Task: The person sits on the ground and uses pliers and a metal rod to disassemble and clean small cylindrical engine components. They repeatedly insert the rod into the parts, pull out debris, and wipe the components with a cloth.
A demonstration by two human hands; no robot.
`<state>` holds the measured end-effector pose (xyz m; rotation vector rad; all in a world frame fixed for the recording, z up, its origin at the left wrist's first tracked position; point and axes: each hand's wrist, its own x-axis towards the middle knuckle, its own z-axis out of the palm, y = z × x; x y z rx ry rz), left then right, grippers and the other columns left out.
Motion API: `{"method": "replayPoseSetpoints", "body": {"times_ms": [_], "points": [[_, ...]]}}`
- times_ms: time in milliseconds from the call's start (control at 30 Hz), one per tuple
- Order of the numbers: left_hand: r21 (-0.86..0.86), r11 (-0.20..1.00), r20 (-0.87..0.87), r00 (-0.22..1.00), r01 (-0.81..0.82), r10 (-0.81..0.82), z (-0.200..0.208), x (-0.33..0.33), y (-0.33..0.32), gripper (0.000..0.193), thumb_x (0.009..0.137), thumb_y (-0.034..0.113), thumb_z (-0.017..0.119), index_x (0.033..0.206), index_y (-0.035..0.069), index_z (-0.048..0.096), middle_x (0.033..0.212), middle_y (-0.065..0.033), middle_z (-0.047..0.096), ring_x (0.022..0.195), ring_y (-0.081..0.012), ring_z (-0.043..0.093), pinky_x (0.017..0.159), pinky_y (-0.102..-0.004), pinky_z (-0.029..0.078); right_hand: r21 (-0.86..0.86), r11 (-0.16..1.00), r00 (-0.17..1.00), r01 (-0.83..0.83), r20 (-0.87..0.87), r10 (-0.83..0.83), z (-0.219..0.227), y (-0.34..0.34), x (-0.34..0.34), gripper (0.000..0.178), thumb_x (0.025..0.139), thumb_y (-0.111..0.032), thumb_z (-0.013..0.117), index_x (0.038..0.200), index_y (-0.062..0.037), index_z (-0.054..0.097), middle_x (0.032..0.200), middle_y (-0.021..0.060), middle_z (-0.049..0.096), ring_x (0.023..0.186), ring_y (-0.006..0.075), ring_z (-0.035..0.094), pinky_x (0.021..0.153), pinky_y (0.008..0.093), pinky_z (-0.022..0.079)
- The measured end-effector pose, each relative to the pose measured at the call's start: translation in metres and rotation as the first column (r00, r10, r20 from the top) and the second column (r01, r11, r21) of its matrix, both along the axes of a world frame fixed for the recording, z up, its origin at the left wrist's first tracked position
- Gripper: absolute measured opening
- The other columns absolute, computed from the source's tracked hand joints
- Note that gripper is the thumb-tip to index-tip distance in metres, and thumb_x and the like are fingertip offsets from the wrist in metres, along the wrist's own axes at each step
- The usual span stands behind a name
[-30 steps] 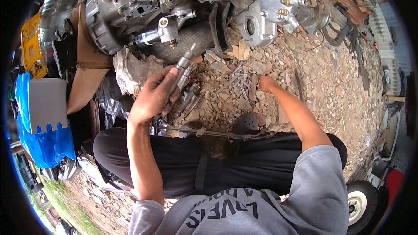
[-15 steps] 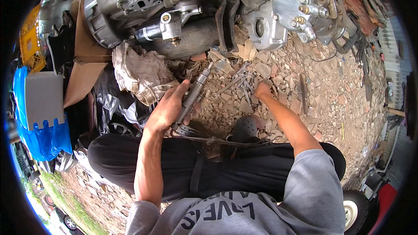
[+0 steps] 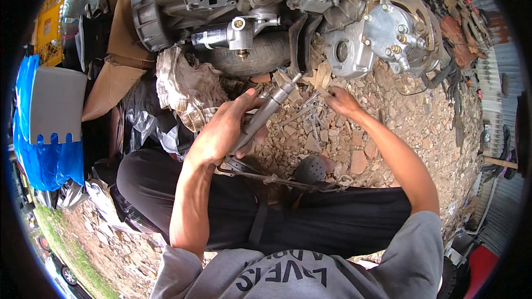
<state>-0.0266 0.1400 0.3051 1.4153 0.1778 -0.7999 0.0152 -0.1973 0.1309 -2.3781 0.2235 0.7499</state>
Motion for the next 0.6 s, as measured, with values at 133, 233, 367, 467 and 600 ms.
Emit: {"method": "replayPoseSetpoints", "body": {"times_ms": [133, 233, 367, 467, 600], "points": [[-0.03, 1.0, -0.004, 1.0, 0.005, -0.005, 0.008, 0.006, -0.002, 0.062, 0.107, 0.046, 0.03, 0.117, -0.005, 0.064, 0.066, -0.0099, 0.067, 0.036, -0.0099, 0.043, 0.035, -0.0221, 0.034, 0.134, 0.991, 0.986, -0.008, 0.165, -0.014, 0.107, 0.033, 0.013, 0.017, 0.099, -0.017, 0.054, 0.106, -0.0021, 0.056, 0.078, 0.001, 0.053, 0.065, 0.0104, 0.051, 0.057, 0.028, 0.045], [-0.085, 0.995, -0.003, 0.999, 0.042, -0.043, 0.015, 0.013, -0.004, 0.062, 0.107, 0.044, 0.029, 0.118, -0.006, 0.064, 0.068, -0.0119, 0.069, 0.036, -0.0107, 0.045, 0.035, -0.0229, 0.037, 0.334, 0.942, 0.926, 0.02, 0.35, -0.144, 0.181, 0.06, -0.005, 0.02, 0.098, -0.012, 0.056, 0.117, -0.0061, 0.054, 0.086, 0.0031, 0.057, 0.067, 0.0085, 0.052, 0.054, 0.0244, 0.042], [-0.106, 0.989, 0.064, 0.994, 0.099, -0.093, 0.019, 0.018, -0.011, 0.062, 0.108, 0.043, 0.028, 0.116, -0.006, 0.065, 0.071, -0.0125, 0.07, 0.04, -0.0121, 0.049, 0.038, -0.0243, 0.041, 0.219, 0.952, 0.589, -0.214, 0.806, -0.053, 0.205, 0.098, -0.039, 0.043, 0.092, -0.01, 0.064, 0.133, -0.0149, 0.055, 0.094, 0.0076, 0.06, 0.068, 0.0167, 0.06, 0.057, 0.0315, 0.053], [-0.127, 0.988, 0.047, 0.995, 0.093, -0.088, 0.021, 0.017, -0.009, 0.068, 0.107, 0.049, 0.024, 0.108, -0.004, 0.066, 0.072, -0.01, 0.069, 0.05, -0.0123, 0.053, 0.043, -0.0259, 0.045, -0.161, 0.916, 0.352, -0.367, 0.888, 0.297, 0.204, 0.123, -0.065, 0.068, 0.087, -0.002, 0.064, 0.149, -0.0244, 0.047, 0.093, 0.0095, 0.057, 0.07, 0.0207, 0.064, 0.053, 0.0359, 0.059], [-0.132, 0.99, 0.015, 0.998, 0.059, -0.057, 0.014, 0.008, -0.002, 0.082, 0.103, 0.064, 0.019, 0.119, -0.002, 0.065, 0.071, -0.0081, 0.065, 0.048, -0.012, 0.049, 0.043, -0.0253, 0.041, -0.343, 0.905, 0.381, -0.251, 0.825, 0.418, 0.185, 0.122, -0.059, 0.063, 0.082, 0.002, 0.065, 0.141, -0.0212, 0.059, 0.088, 0.0081, 0.06, 0.059, 0.0231, 0.063, 0.047, 0.0359, 0.056]]}}
